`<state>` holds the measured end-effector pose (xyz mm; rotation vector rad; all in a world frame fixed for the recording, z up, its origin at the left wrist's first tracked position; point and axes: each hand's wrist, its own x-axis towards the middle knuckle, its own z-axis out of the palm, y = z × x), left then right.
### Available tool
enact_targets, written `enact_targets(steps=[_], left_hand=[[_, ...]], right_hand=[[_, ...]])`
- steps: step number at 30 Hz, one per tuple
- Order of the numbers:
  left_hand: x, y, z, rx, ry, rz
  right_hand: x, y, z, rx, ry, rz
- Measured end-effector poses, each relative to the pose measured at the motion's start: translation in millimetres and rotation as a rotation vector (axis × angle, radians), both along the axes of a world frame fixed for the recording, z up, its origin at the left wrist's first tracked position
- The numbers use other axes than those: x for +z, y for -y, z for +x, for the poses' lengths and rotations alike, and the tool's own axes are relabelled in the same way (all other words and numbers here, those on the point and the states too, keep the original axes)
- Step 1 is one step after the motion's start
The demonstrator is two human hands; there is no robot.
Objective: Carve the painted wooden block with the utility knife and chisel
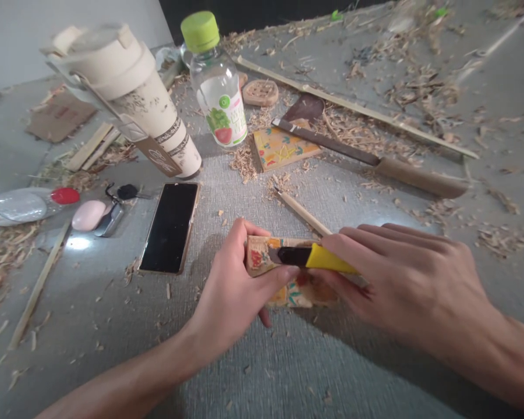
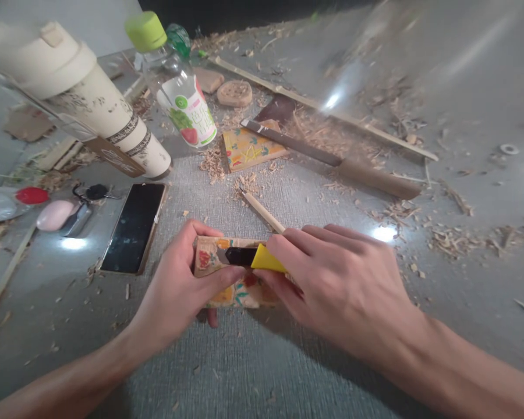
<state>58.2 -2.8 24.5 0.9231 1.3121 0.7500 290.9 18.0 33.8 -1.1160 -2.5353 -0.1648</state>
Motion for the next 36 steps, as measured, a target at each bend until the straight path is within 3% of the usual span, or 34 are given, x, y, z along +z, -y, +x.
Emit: enact_targets(steps=[10, 30, 36], left_hand=[[6.0, -8.5, -7.9, -0.110, 0.013, -0.072], [3.0, -10.7, -13.5, -0.156, 0.072, -0.010], [3.0, -9.7, -13.5, -0.145, 0.030, -0.008]], right_hand=[[-2.1, -6.5, 6.3, 0.018, 0.027, -0.081], [-3.0, -6.1, 4.3, -0.017, 0.012, -0.106], [-5.9, -8.6, 8.7, -0.067, -0.091, -0.366]])
